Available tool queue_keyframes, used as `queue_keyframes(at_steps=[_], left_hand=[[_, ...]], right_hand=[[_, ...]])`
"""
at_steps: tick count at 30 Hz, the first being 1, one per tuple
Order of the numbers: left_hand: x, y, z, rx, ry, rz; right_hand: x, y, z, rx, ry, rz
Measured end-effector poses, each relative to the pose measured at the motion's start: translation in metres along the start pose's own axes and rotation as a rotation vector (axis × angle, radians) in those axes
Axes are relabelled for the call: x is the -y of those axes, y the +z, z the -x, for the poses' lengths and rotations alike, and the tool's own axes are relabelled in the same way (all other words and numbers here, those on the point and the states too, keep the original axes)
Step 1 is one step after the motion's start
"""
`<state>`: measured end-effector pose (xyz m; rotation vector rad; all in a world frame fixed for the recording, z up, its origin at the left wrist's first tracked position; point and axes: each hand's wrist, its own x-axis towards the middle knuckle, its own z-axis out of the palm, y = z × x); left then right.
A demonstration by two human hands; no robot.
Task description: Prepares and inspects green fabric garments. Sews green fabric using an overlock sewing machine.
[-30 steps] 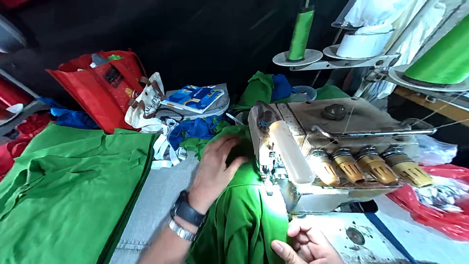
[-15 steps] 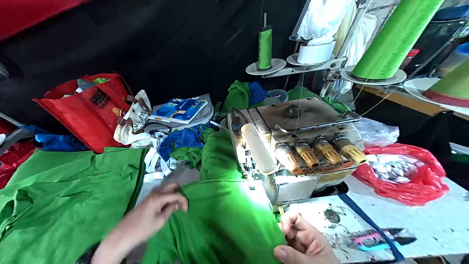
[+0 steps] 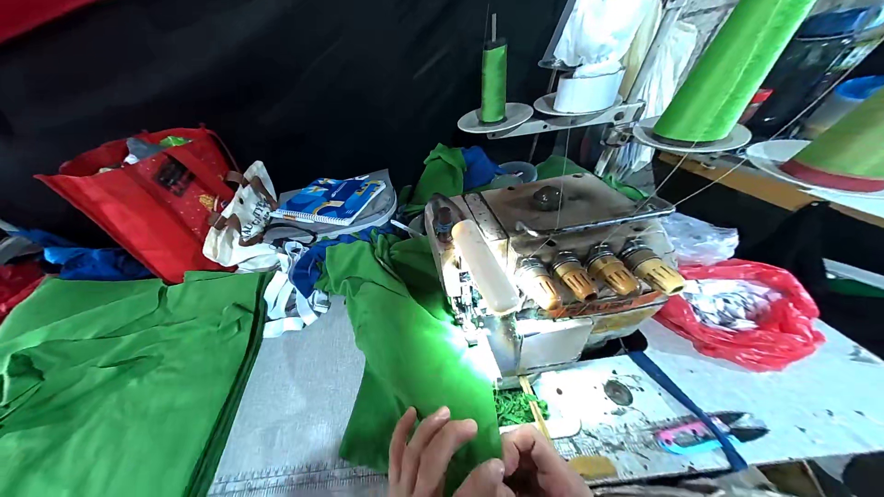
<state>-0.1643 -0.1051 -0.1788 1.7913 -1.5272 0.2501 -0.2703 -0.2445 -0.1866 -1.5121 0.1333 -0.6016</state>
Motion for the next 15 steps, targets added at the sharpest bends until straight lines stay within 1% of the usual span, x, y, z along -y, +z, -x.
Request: queue_keyframes(at_steps=[3,5,7,9,10,11,12,14,15], left_hand=[[0.013,0.031,0.006,-0.207,0.055,-0.191],[0.020,0.035,0.000,-0.346,0.071,-0.200],[0.021,0.029,-0.004,-0.371,0.075,-0.168],[0.019,0.022,-0.005,-0.347,0.059,-0.138],[0.018,0.020,-0.005,-0.342,0.056,-0.137],[0.018,0.019,-0.005,-0.343,0.055,-0.137],[0.017,0.017,-0.005,-0.343,0.050,-0.130],[0.012,0.011,-0.005,-0.323,0.002,-0.088],[0.008,0.005,-0.006,-0.309,-0.040,-0.051]], right_hand=[[0.009,0.005,0.002,0.049,-0.056,0.062],[0.013,0.005,-0.001,0.058,-0.096,0.128],[0.013,-0.003,-0.013,-0.047,-0.160,0.308],[-0.001,-0.014,-0.036,-0.180,-0.218,0.484],[-0.010,-0.018,-0.048,-0.228,-0.214,0.524],[-0.015,-0.020,-0.057,-0.250,-0.188,0.498],[-0.017,-0.020,-0.064,-0.250,-0.160,0.417],[-0.013,-0.024,-0.071,-0.211,-0.110,0.211],[-0.010,-0.029,-0.071,-0.173,-0.104,0.161]])
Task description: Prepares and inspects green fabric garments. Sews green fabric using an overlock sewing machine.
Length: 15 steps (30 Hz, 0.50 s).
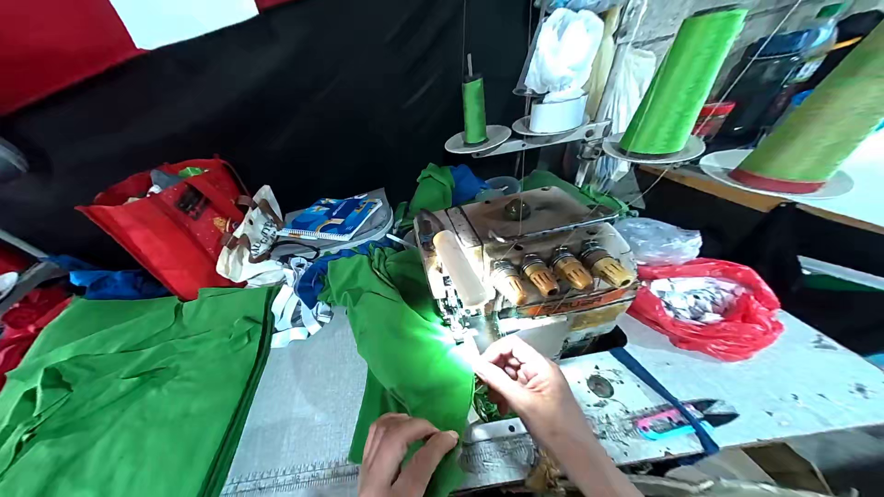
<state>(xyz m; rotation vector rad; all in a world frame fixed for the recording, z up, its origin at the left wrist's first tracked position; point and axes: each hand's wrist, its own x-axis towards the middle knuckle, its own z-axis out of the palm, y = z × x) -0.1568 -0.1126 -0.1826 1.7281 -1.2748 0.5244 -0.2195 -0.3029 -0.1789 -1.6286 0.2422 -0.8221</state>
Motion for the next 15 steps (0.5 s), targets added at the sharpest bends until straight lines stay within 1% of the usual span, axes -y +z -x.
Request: queue_keyframes(at_steps=[2,4,6,7,9,11,12,13,15], left_hand=[[-0.008,-0.014,-0.006,0.033,-0.089,0.048],[-0.015,-0.028,-0.011,0.071,-0.144,0.063],[-0.021,-0.039,-0.014,0.111,-0.191,0.068],[-0.023,-0.043,-0.015,0.127,-0.219,0.081],[-0.025,-0.047,-0.015,0.139,-0.289,0.146],[-0.023,-0.048,-0.014,0.128,-0.325,0.238],[-0.023,-0.048,-0.013,0.119,-0.335,0.259],[-0.024,-0.048,-0.013,0.109,-0.346,0.258],[-0.031,-0.046,-0.011,0.119,-0.374,0.248]], right_hand=[[-0.003,-0.016,0.001,0.029,-0.039,0.040],[-0.011,-0.035,0.006,-0.063,-0.107,0.199],[-0.018,-0.050,0.010,-0.216,-0.173,0.470],[-0.017,-0.053,0.013,-0.257,-0.215,0.593],[-0.010,-0.047,0.021,-0.240,-0.316,0.694],[0.006,-0.033,0.032,-0.123,-0.377,0.632],[0.014,-0.024,0.039,-0.028,-0.371,0.557],[0.022,-0.016,0.046,0.079,-0.327,0.442],[0.032,-0.001,0.060,0.268,-0.125,0.145]])
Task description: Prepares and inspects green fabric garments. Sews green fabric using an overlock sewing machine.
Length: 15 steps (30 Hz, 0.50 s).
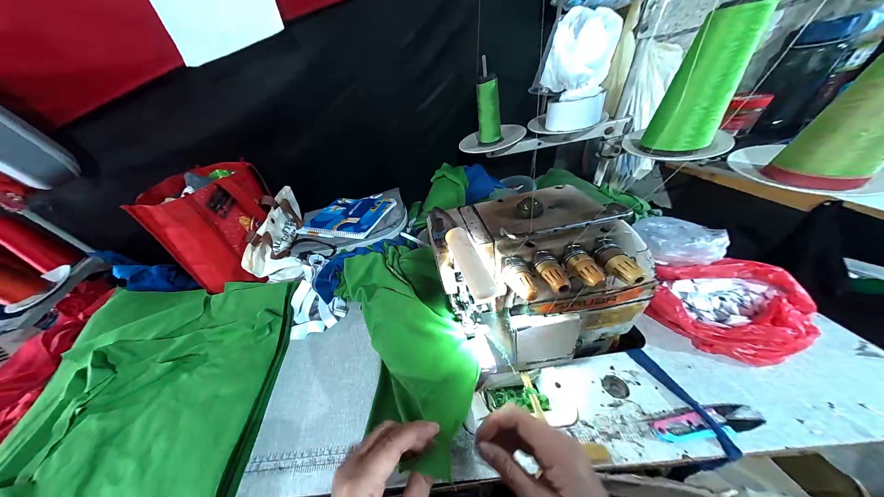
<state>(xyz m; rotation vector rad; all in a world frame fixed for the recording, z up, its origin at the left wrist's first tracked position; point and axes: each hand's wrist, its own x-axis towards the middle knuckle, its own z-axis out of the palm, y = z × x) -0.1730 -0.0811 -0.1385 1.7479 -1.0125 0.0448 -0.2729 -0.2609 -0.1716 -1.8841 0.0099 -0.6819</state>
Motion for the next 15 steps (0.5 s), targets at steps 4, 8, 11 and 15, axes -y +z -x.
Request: queue_keyframes(at_steps=[4,8,11,15], left_hand=[[0.001,0.015,0.009,0.004,-0.040,0.022],[0.010,0.033,0.014,0.048,-0.102,0.164],[0.017,0.039,0.015,0.116,-0.109,0.288],[0.022,0.037,0.016,0.188,-0.173,0.447]], right_hand=[[-0.002,0.020,0.018,0.083,0.243,-0.556],[-0.013,0.024,0.029,0.063,0.277,-0.713],[-0.013,0.020,0.028,0.000,0.398,-0.720],[-0.022,0.017,0.027,-0.018,0.474,-0.762]])
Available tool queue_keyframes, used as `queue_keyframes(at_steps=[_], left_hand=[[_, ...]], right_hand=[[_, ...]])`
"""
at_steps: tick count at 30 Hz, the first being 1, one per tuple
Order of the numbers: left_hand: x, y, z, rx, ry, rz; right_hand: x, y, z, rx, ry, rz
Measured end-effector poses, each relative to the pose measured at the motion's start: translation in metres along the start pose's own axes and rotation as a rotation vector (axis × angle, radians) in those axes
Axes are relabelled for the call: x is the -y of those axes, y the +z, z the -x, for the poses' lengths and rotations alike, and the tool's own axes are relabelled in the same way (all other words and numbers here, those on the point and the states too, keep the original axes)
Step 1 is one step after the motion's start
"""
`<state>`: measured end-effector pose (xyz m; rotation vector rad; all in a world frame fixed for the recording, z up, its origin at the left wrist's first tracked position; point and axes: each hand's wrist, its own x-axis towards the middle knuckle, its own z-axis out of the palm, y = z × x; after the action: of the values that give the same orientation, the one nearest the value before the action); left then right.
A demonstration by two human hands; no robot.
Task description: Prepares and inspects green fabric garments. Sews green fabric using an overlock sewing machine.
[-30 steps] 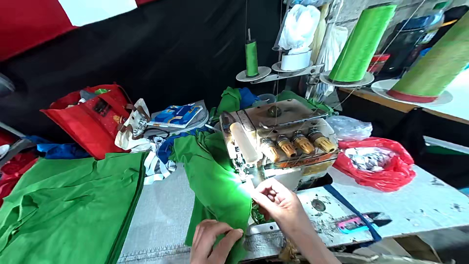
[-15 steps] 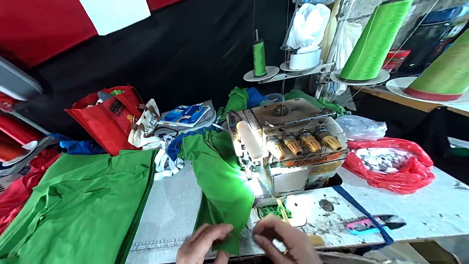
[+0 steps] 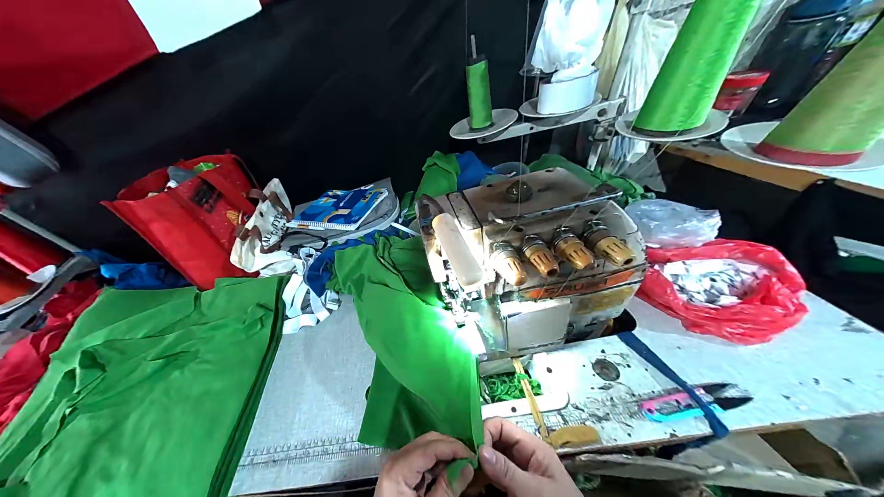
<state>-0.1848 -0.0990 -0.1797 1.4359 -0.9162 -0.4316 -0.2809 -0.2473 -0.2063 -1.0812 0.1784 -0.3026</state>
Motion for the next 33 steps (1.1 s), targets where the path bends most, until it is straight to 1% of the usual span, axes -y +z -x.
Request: queue_keyframes(at_steps=[2,4,6,8,10,12,17,20,23,27,30,31,33], left_hand=[[0.003,-0.002,0.003,-0.041,-0.011,0.041],[0.004,-0.007,0.005,-0.146,0.018,0.033],[-0.002,-0.016,0.005,-0.275,0.088,-0.023],[-0.017,-0.025,0.002,-0.316,0.195,-0.149],[-0.030,-0.026,0.001,-0.256,0.269,-0.290],[-0.035,-0.014,0.003,-0.174,0.295,-0.372],[-0.005,0.020,0.011,-0.059,0.368,-0.510],[0.004,0.024,0.015,-0.045,0.443,-0.635],[0.007,0.024,0.015,-0.040,0.504,-0.716],[0.009,0.021,0.017,-0.021,0.550,-0.726],[0.010,0.018,0.015,-0.048,0.585,-0.731],[0.006,0.016,0.013,-0.062,0.581,-0.725],[-0.009,0.012,0.008,-0.086,0.520,-0.661]], right_hand=[[-0.005,-0.002,-0.001,0.005,-0.043,0.009],[-0.008,-0.004,-0.001,0.001,-0.074,-0.012],[-0.008,-0.004,0.002,-0.026,-0.074,-0.049],[-0.007,-0.004,0.007,-0.045,-0.054,-0.045],[-0.004,-0.004,0.013,-0.039,-0.011,-0.032],[-0.004,-0.003,0.020,-0.059,-0.003,-0.045],[-0.003,-0.006,0.035,-0.078,-0.127,0.022],[0.000,-0.005,0.040,-0.092,-0.170,0.084],[0.000,-0.002,0.043,-0.105,-0.254,0.186],[0.004,0.004,0.047,-0.100,-0.347,0.337],[0.014,0.007,0.045,-0.042,-0.416,0.509],[0.017,0.008,0.043,-0.026,-0.455,0.582],[0.022,0.010,0.035,-0.049,-0.573,0.748]])
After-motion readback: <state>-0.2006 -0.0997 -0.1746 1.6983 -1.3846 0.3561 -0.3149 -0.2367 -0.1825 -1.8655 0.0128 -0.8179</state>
